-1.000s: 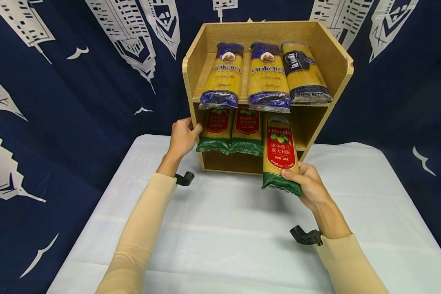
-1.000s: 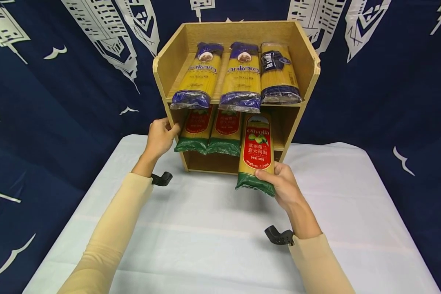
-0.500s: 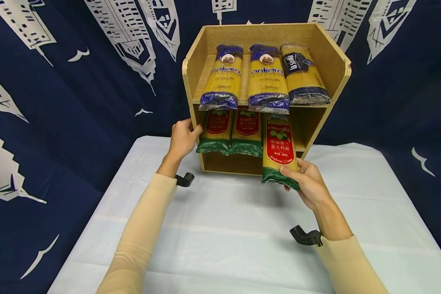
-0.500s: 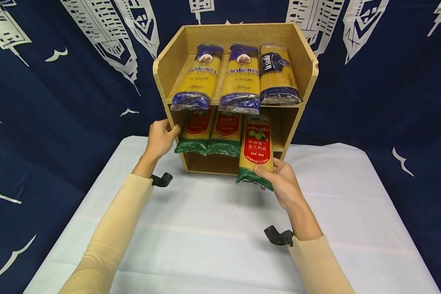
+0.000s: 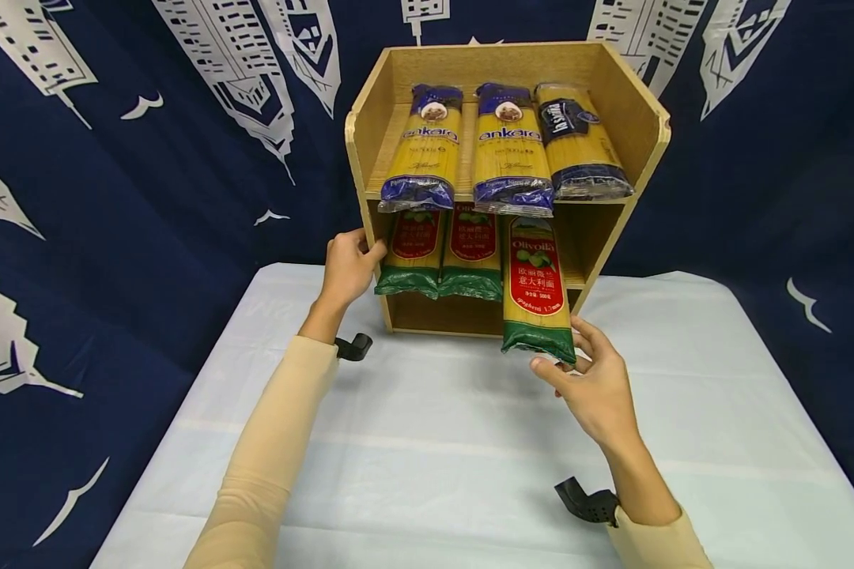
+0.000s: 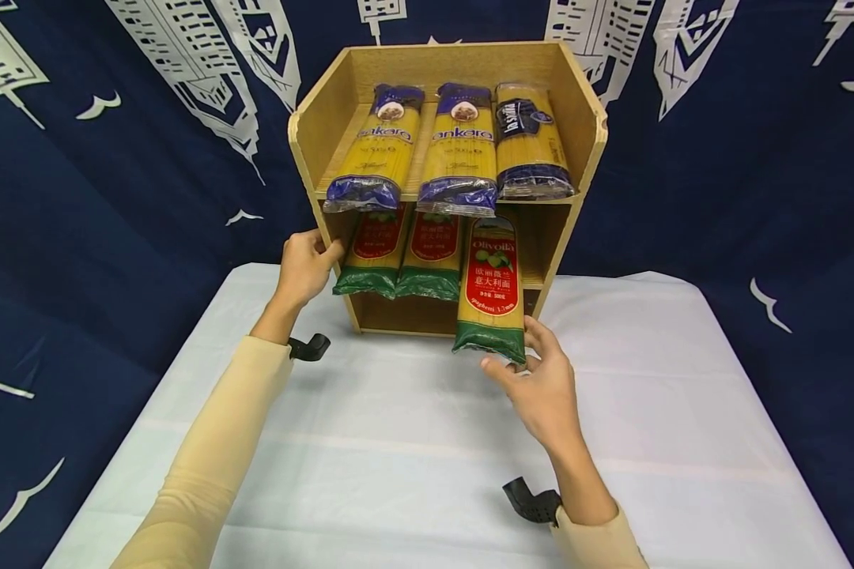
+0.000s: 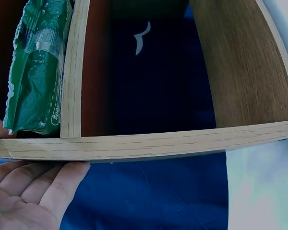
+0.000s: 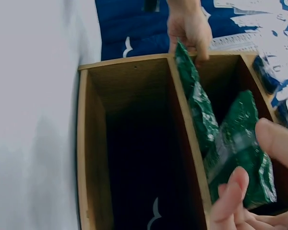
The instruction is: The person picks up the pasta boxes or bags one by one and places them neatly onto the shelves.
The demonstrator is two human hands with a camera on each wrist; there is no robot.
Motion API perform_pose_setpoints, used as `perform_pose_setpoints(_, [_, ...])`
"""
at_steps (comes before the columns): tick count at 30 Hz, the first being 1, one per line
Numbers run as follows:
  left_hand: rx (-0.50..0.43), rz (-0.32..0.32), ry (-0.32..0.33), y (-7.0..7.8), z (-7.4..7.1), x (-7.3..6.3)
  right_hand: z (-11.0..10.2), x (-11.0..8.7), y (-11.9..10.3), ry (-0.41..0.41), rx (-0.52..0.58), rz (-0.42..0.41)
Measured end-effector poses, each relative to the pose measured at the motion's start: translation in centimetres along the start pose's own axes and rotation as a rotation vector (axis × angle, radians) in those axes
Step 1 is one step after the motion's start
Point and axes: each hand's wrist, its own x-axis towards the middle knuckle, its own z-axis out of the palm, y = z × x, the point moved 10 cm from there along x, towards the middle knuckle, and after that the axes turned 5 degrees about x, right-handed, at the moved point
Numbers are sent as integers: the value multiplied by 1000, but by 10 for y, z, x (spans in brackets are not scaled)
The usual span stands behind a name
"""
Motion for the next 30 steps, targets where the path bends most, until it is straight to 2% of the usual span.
perform_pose_setpoints(5, [-3,-9,-10,1,0,0,-3,4,-1,115,-61,-46])
perform_pose_setpoints(8, [2,-10,-10,2,0,0,-5,9,-2,152,-91,-55])
perform_pose_setpoints(13, [13,-3,5,3,-2,2,-5,23,-7,152,-127,-76])
perform_pose_setpoints(23, [27,-23,-13,0,1,0,-4,52,-9,131,-208,-87])
perform_pose_setpoints(30, [10,-27,-15,-1,0,-1,-3,63,-11,137,-233,-93])
